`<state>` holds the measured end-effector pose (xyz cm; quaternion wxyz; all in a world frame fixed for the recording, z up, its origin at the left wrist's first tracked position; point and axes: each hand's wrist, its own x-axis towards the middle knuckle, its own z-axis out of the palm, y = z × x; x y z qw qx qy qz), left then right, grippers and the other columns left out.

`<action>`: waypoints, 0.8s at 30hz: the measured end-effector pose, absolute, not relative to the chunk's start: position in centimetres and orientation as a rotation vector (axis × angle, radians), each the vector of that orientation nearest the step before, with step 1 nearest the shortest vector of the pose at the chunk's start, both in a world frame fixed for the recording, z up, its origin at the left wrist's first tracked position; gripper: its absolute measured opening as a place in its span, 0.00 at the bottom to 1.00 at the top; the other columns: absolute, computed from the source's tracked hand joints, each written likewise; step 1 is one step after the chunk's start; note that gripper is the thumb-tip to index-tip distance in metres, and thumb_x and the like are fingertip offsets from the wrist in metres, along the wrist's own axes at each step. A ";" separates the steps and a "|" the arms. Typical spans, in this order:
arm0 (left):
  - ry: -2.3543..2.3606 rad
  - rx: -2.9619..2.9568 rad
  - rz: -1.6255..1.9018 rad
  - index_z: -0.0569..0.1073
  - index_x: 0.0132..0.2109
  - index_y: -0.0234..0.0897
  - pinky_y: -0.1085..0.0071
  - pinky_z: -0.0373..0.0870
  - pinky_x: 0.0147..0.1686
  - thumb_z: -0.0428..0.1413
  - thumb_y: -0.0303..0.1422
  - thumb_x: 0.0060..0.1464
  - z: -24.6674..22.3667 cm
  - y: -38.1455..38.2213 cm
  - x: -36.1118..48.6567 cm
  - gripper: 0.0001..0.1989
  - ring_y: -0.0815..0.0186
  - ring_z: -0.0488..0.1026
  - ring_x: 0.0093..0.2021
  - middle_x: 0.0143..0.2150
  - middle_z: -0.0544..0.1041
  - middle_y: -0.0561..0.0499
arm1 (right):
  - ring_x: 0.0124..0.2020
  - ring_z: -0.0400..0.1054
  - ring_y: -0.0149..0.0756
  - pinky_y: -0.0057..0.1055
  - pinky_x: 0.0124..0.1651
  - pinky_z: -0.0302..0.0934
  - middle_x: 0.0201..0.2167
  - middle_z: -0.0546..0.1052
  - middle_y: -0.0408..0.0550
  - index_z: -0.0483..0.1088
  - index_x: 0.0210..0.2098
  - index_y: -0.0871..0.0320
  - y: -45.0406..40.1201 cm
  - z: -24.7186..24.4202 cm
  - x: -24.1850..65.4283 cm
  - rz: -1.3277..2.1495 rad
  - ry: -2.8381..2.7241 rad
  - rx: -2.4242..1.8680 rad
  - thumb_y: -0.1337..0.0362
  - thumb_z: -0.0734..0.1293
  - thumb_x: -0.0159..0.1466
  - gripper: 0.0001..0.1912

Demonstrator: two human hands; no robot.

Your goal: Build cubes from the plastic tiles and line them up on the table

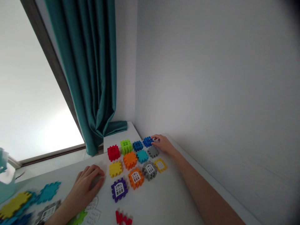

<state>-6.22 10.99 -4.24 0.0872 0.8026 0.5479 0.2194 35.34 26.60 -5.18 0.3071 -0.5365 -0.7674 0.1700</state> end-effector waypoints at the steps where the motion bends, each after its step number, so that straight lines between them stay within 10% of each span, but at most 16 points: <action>1: 1.624 2.396 0.641 0.73 0.40 0.44 0.61 0.67 0.43 0.49 0.42 0.63 -4.3 11.1 -6.3 0.11 0.56 0.73 0.44 0.44 0.76 0.49 | 0.43 0.74 0.42 0.38 0.50 0.65 0.41 0.82 0.47 0.79 0.43 0.52 26.6 -5.2 35.3 0.456 -2.036 -1.413 0.63 0.73 0.58 0.13; 24: 1.619 2.390 0.653 0.74 0.40 0.44 0.60 0.69 0.43 0.49 0.43 0.63 -4.1 10.9 -6.2 0.12 0.55 0.73 0.44 0.44 0.77 0.48 | 0.52 0.73 0.43 0.42 0.61 0.62 0.48 0.81 0.46 0.79 0.42 0.52 26.0 -4.8 35.7 0.579 -2.089 -1.318 0.72 0.67 0.57 0.16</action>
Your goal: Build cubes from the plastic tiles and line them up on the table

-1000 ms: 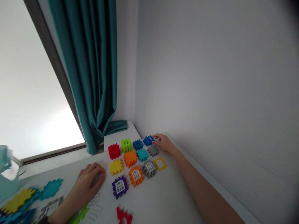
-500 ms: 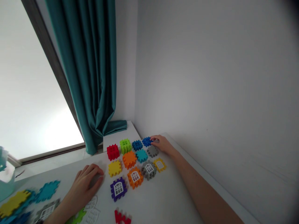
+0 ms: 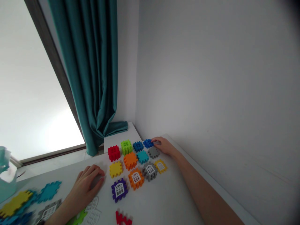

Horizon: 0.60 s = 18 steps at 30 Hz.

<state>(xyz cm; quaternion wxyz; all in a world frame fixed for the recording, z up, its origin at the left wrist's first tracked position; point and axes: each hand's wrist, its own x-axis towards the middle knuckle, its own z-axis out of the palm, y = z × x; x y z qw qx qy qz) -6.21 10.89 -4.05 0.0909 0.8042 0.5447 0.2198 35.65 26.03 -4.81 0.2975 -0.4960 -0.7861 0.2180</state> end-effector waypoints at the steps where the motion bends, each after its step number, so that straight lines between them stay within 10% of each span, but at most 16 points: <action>1: 1.629 2.386 0.663 0.74 0.40 0.44 0.60 0.69 0.44 0.49 0.43 0.63 -4.0 10.8 -6.1 0.12 0.55 0.73 0.44 0.44 0.77 0.48 | 0.52 0.73 0.43 0.41 0.61 0.62 0.48 0.81 0.46 0.79 0.43 0.52 26.0 -4.8 35.6 0.580 -2.089 -1.317 0.72 0.67 0.57 0.16; 18: 1.650 2.327 0.684 0.73 0.40 0.43 0.58 0.67 0.46 0.48 0.41 0.64 -2.9 10.2 -5.3 0.11 0.56 0.73 0.45 0.44 0.76 0.49 | 0.46 0.73 0.40 0.38 0.53 0.65 0.45 0.81 0.46 0.76 0.46 0.53 26.2 -4.5 35.3 0.540 -2.097 -1.311 0.70 0.67 0.59 0.15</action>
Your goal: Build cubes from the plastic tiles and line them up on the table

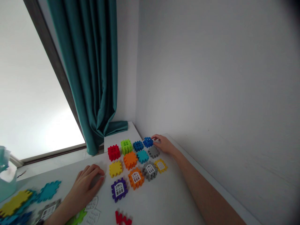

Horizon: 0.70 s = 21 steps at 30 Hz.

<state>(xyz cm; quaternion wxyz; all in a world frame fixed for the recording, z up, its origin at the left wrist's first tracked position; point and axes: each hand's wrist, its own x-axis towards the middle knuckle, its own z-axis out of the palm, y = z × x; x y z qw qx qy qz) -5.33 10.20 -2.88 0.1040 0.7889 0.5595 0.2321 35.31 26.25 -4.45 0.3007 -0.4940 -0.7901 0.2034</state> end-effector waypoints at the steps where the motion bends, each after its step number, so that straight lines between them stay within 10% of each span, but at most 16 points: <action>1: 1.648 2.328 0.686 0.73 0.40 0.43 0.58 0.68 0.46 0.48 0.41 0.64 -2.9 10.2 -5.3 0.11 0.55 0.73 0.45 0.44 0.76 0.49 | 0.46 0.73 0.40 0.38 0.54 0.65 0.45 0.81 0.46 0.77 0.45 0.52 26.2 -4.3 35.2 0.538 -2.106 -1.302 0.70 0.67 0.59 0.15; 21: 1.650 2.359 0.701 0.73 0.40 0.44 0.59 0.68 0.45 0.48 0.42 0.64 -3.2 10.3 -5.5 0.12 0.56 0.74 0.45 0.43 0.77 0.49 | 0.45 0.74 0.40 0.37 0.53 0.65 0.44 0.82 0.45 0.77 0.43 0.52 26.0 -4.1 35.0 0.524 -2.148 -1.304 0.71 0.68 0.58 0.15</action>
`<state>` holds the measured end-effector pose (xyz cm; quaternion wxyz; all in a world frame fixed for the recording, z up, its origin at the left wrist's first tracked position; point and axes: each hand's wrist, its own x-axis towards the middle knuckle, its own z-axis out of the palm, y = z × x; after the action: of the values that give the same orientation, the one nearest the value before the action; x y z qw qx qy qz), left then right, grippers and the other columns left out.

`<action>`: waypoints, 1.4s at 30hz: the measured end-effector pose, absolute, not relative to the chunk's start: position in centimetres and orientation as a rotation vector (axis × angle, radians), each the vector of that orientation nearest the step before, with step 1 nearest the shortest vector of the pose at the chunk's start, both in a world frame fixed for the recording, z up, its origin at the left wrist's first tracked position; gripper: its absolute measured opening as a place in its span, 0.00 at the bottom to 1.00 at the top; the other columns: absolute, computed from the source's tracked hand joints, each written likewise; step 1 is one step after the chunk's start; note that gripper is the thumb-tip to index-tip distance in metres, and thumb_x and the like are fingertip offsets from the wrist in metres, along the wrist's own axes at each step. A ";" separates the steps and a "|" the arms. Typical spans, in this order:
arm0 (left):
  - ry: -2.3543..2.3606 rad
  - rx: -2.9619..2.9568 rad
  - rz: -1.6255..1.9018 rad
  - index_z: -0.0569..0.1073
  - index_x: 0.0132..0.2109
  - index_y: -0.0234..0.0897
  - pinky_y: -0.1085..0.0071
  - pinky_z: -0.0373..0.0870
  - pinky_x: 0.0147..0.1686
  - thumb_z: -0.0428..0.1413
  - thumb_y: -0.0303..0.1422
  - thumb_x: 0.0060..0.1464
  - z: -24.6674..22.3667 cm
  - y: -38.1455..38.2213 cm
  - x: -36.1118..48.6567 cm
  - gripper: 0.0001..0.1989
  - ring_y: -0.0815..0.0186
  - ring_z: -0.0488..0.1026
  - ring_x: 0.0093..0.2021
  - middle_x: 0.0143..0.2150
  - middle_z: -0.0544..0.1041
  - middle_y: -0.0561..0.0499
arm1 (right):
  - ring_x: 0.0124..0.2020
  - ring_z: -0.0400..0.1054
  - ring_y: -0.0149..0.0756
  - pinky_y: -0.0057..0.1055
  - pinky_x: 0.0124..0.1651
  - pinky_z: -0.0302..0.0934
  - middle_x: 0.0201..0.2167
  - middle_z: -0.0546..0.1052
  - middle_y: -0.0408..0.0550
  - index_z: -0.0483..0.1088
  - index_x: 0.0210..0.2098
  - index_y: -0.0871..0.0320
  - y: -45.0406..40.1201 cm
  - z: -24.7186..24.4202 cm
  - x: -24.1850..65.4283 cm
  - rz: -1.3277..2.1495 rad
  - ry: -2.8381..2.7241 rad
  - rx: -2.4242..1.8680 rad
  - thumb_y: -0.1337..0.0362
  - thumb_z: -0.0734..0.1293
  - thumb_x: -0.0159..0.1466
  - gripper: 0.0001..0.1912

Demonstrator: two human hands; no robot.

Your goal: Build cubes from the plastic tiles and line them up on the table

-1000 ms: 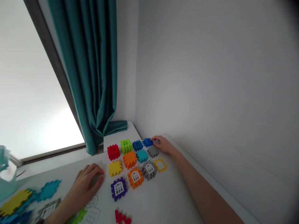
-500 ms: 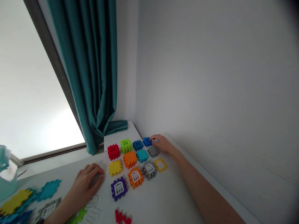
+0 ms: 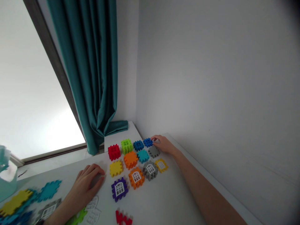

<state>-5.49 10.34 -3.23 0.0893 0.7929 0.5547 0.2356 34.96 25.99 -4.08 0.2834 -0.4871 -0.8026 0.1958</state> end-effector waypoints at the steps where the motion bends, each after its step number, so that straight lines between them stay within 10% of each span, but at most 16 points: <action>1: 1.654 2.359 0.697 0.73 0.40 0.44 0.59 0.68 0.44 0.48 0.42 0.64 -3.3 10.4 -5.5 0.12 0.56 0.74 0.45 0.43 0.77 0.49 | 0.45 0.74 0.40 0.37 0.53 0.65 0.44 0.82 0.45 0.77 0.44 0.52 26.0 -4.1 35.0 0.524 -2.148 -1.306 0.71 0.68 0.58 0.15; 42: 1.674 2.365 0.553 0.72 0.41 0.41 0.56 0.63 0.50 0.49 0.33 0.63 -1.8 9.6 -5.2 0.07 0.55 0.70 0.50 0.47 0.75 0.47 | 0.51 0.70 0.44 0.47 0.61 0.58 0.47 0.80 0.50 0.75 0.42 0.55 14.6 1.7 23.9 0.229 -2.332 -0.961 0.69 0.63 0.65 0.09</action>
<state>-5.17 9.59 -1.77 0.0957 0.7981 0.5648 0.1865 23.89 14.60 1.73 0.2996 -0.3620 -0.8785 0.0863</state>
